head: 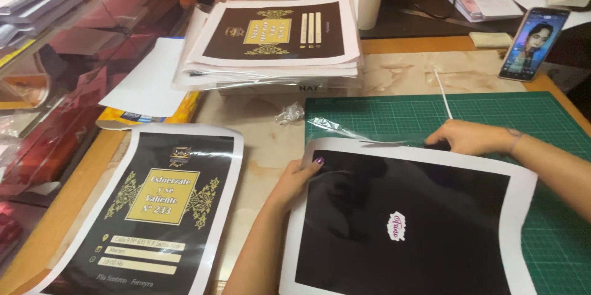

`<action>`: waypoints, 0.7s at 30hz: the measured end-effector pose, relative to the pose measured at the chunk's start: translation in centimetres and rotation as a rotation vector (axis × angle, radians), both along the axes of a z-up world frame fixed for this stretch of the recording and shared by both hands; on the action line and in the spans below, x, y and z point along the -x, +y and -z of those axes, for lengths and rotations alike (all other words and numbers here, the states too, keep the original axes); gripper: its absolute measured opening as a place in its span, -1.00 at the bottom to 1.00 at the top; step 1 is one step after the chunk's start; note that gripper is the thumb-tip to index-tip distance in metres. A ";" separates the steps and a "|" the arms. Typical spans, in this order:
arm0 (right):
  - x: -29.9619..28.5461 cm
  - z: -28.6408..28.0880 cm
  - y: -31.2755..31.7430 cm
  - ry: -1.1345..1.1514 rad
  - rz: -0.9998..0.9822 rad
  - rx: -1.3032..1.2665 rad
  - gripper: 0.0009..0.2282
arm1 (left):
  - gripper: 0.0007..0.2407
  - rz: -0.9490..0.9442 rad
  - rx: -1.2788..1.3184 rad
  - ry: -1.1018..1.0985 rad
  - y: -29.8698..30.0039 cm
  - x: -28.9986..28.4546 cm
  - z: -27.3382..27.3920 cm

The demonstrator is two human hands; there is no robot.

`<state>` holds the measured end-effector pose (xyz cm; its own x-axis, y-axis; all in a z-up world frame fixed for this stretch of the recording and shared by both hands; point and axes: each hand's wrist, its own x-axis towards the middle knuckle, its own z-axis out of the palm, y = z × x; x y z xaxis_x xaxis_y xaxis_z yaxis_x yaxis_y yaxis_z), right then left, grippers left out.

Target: The person uses scissors to trim the excess clear plastic film from the edges of a black document sleeve. They carefully cut along the perimeter of the sleeve, removing the white border and excess material, then place the trimmed sleeve onto a stack of similar items.

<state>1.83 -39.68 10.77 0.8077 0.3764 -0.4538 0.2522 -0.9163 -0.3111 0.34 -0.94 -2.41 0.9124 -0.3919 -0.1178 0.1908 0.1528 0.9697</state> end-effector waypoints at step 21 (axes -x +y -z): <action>-1.6 1.2 1.6 -0.060 -0.054 -0.011 -0.77 | -0.54 0.024 -0.123 -0.090 -0.1 1.5 -4.0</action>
<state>3.42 -38.05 9.57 0.8119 0.4246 -0.4007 0.3192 -0.8975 -0.3042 -1.14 -1.01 1.60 0.9120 -0.4014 -0.0841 0.1042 0.0286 0.9941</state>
